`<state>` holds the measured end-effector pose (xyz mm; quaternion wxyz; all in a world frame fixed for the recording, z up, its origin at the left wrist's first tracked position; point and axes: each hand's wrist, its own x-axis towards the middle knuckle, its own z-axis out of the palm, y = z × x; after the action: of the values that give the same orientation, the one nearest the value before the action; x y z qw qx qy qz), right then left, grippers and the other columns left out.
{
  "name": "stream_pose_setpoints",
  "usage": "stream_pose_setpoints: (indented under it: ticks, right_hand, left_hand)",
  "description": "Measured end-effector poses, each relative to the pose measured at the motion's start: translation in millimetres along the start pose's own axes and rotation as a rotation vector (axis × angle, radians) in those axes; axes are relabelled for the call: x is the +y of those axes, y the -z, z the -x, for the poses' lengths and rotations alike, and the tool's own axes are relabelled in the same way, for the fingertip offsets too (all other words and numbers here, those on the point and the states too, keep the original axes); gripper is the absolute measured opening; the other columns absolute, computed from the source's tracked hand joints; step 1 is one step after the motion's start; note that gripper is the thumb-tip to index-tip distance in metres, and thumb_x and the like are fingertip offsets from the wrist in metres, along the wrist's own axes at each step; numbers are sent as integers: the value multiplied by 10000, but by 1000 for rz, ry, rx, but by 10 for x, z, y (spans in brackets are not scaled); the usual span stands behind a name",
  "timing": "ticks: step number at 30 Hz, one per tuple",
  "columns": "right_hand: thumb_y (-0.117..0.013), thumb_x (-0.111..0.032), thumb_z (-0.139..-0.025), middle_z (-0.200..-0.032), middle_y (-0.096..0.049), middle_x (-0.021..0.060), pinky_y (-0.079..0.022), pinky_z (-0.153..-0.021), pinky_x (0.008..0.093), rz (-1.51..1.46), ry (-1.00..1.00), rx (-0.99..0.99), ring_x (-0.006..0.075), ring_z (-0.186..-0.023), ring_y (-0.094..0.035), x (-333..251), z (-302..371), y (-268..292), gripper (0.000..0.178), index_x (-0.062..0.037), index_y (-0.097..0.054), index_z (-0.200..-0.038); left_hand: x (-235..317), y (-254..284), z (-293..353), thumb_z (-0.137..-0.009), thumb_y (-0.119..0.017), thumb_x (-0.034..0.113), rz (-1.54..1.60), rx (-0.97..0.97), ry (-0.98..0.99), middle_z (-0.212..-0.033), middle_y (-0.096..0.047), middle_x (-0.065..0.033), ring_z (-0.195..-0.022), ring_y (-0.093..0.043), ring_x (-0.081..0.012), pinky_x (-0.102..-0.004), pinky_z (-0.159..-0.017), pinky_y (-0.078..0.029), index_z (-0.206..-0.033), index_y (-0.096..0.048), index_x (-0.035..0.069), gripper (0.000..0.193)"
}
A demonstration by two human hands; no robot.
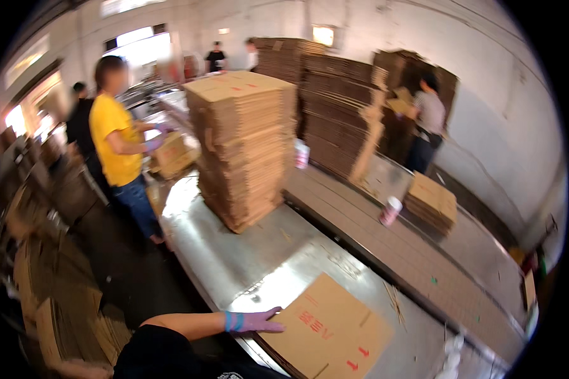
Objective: The person assembles cardboard boxes and places white cylindrical cans from a conveyor belt into them. They fold the box flaps and move the filled boxes along the line while wearing purple gloves.
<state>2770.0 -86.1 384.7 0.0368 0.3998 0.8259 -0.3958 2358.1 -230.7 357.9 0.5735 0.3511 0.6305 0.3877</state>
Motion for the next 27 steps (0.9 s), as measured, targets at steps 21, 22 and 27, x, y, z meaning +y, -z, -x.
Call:
stream_pose_setpoints:
  ticks: [21, 22, 27]
  right_hand:
    - [-505, -215, -896, -1244, -526, 131, -478, -861, 395, 891, 383, 325, 305, -1057, -532, -307, -83, 47, 361, -134, -530, -1247]
    - [-512, -223, -892, -1223, -534, 131, -478, -851, 391, 862, 391, 296, 305, -1040, -536, -326, -119, 31, 357, -129, -534, -1236]
    - [-546, -259, -875, -1120, -571, 133, -479, -801, 370, 759, 287, 181, 304, -953, -556, -355, 31, -25, 344, -104, -557, -1182]
  left_hand:
    - [-415, -42, 1110, -882, -478, 238, -526, 116, 197, -1033, -618, -229, -1004, -597, -341, -408, -878, -460, -1127, -561, -5, 355]
    - [-767, -52, 1355, -875, -484, 225, -545, -174, 129, -1026, -619, -228, -1002, -595, -347, -407, -876, -460, -1095, -575, -3, 329]
    - [-1942, -211, 1372, -813, -519, 106, -870, -337, 105, -1164, -563, -189, -1132, -522, -294, -372, -964, -415, -1142, -550, -7, 350]
